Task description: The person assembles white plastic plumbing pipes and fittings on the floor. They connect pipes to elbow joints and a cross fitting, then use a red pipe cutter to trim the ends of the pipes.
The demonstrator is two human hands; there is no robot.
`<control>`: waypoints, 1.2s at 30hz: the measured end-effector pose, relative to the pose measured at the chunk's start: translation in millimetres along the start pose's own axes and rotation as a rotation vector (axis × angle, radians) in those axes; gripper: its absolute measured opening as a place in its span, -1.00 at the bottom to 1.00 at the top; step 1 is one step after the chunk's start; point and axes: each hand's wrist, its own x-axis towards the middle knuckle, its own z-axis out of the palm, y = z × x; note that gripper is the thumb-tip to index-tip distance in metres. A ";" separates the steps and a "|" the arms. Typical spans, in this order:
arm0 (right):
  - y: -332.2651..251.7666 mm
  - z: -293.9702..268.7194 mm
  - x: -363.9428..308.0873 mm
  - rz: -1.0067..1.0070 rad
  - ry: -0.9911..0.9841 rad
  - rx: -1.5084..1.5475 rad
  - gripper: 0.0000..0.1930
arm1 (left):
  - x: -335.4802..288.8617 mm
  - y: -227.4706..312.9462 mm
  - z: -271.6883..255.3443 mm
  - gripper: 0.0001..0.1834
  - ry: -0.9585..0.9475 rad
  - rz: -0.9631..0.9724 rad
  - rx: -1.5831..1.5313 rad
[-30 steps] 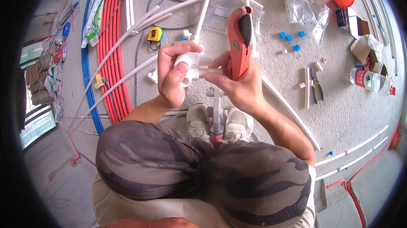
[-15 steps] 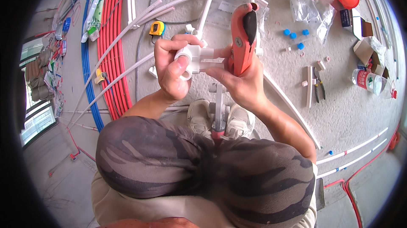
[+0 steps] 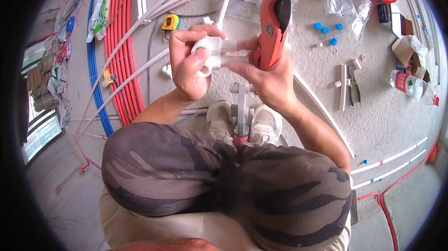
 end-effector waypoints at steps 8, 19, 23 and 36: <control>3.5 5.2 3.9 0.009 0.059 0.058 -0.68 | 0.4 -9.1 -5.1 -0.69 0.004 0.041 0.058; 10.6 4.8 8.2 -0.002 0.042 0.033 -0.71 | 0.7 -15.8 -9.5 -0.70 0.020 0.023 0.062; 8.1 1.2 9.2 0.053 -0.013 -0.019 -0.67 | 1.2 -18.3 -11.3 -0.71 0.017 0.030 0.058; 13.8 2.5 10.4 0.027 0.074 0.038 -0.77 | 1.2 -19.4 -11.0 -0.72 -0.016 0.021 0.087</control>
